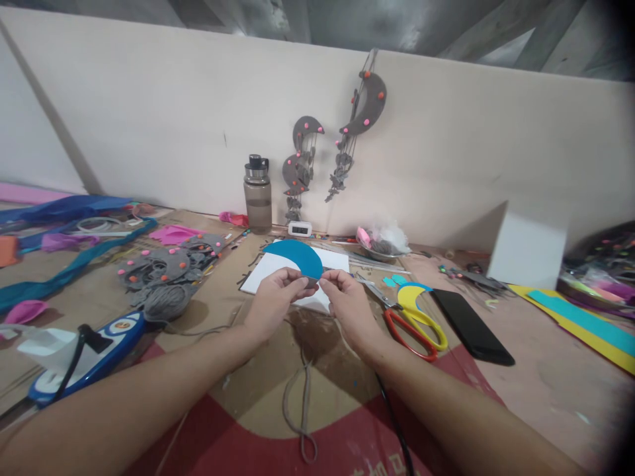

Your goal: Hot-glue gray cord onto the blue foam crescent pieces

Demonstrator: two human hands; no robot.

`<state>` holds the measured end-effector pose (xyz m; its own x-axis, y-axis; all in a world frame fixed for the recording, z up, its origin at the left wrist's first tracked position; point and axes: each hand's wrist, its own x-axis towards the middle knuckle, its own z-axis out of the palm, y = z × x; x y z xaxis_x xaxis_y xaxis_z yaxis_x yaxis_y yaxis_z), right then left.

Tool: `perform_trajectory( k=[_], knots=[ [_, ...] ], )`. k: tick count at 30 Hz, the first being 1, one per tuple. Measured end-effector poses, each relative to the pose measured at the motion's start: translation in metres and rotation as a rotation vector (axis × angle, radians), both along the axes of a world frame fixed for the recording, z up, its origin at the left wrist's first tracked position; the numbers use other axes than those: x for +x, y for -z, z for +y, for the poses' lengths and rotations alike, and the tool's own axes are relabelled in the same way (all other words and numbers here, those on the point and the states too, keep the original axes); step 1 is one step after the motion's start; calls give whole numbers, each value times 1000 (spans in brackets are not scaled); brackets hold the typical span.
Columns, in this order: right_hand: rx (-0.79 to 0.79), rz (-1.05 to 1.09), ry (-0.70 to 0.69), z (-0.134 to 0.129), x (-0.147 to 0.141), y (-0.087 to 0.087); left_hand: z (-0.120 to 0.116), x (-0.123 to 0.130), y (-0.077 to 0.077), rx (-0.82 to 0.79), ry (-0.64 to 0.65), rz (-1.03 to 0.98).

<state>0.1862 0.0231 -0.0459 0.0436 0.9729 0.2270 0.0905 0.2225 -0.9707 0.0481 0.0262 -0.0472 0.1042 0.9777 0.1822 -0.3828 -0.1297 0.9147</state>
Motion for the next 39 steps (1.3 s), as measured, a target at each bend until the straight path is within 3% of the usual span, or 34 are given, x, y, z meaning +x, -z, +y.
perform_trajectory(
  k=[11, 19, 26, 32, 34, 39],
  knots=[
    [-66, 69, -30, 1, 1, -3, -3, 1, -5, -106, 65, -127],
    [-30, 70, -121, -3, 0, -3, 4, -4, -5, -330, 237, -213],
    [-38, 79, -68, 1, 2, -2, 5, -3, -4, -202, 260, -249],
    [-24, 70, -103, -9, -2, -8, 3, -3, -5, -210, 288, -170],
    [-25, 65, -58, -10, -2, -10, 1, -1, -4, -195, 238, -86],
    [5, -30, 82, -7, 0, -9, -1, -1, 3, -74, -75, 369]
  ],
)
